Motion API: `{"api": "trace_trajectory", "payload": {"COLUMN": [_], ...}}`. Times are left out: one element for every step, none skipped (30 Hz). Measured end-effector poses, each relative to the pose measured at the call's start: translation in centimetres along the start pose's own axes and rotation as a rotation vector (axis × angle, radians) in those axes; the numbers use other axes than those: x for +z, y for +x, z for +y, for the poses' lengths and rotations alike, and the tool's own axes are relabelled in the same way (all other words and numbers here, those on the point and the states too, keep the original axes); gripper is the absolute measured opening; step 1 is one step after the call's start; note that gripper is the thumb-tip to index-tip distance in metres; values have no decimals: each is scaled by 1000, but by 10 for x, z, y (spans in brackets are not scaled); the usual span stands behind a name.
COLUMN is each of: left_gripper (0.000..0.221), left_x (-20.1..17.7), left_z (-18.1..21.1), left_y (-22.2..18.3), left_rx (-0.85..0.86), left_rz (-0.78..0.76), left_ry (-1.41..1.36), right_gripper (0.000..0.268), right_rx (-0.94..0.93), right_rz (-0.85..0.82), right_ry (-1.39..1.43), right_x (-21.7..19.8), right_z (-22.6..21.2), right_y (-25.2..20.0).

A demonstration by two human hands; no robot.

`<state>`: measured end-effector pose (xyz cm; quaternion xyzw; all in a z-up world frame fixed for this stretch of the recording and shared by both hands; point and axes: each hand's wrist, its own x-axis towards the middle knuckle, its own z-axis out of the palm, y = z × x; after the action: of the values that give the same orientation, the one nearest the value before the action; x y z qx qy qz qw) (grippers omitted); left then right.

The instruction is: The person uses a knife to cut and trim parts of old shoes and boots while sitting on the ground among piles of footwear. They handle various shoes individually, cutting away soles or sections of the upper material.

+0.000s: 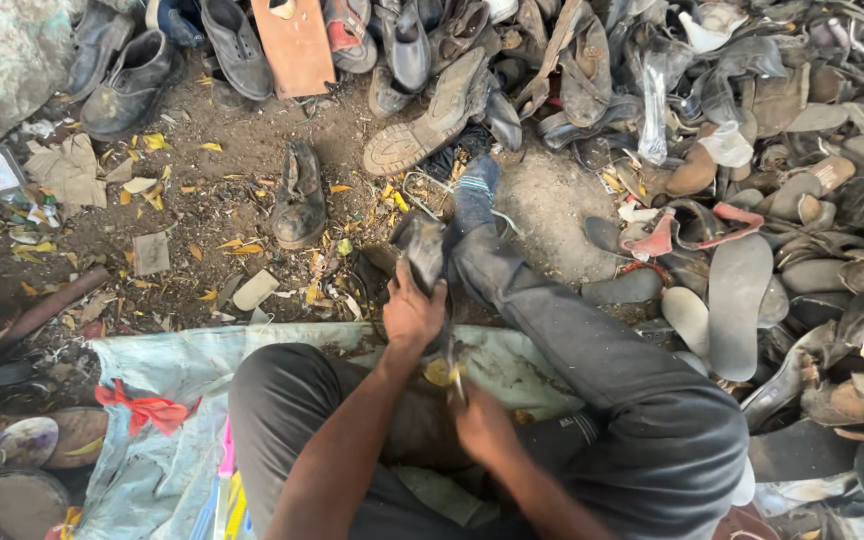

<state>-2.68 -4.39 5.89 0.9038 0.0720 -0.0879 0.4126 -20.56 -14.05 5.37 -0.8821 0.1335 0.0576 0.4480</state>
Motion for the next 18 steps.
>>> {"api": "trace_trajectory", "payload": {"left_gripper": [93,91,87,84,80,78,76,75,71,68,65,61,57,54,52,50,48,43], "left_x": [0,0,2,4,7,8,8,9,10,12,15,19,25,33,42,48,53,57], "left_z": [-4,-10,-15,-20,-25,-31,-37,-42,-48,-55,-64,-72,-82,-92,-103,-115,-127,-138], "left_y": [4,6,10,13,15,17,18,21,24,26,29,34,40,46,53,61,69,74], "left_rx": [15,24,27,36,44,66,88,112,103,93,83,42,1,-44,-46,-47,-48,-140], "left_rz": [15,30,50,64,79,76,74,75,62,51,40,30,20,8,23,38,53,46], "left_ry": [-27,-55,-77,-93,-110,-168,-226,-284,-330,-376,-422,-502,-581,-663,-730,-790,-850,-961], "right_gripper": [37,35,34,32,32,31,31,30,30,30,33,36,40,43,46,49,48,47], "right_rx": [-3,117,237,362,217,68,-80,-24,31,84,133,182,230,262,295,328,304,285], "right_rz": [-31,-114,-196,-272,-153,-31,91,83,74,62,15,-33,-79,-112,-144,-177,-160,-145], "right_ry": [-61,-73,-85,-90,-64,-35,-6,-9,-13,-17,-42,-70,-98,-84,-70,-49,-78,-100], "right_x": [-1,1,3,8,14,23,30,36,41,45,46,45,44,40,38,38,38,41], "right_z": [-4,-6,-8,-8,-8,-8,-8,-9,-11,-14,-17,-20,-24,-27,-30,-34,-37,-39], "right_y": [-10,-14,-15,-14,-7,4,12,17,19,19,11,1,-9,-17,-19,-19,-15,-9]}}
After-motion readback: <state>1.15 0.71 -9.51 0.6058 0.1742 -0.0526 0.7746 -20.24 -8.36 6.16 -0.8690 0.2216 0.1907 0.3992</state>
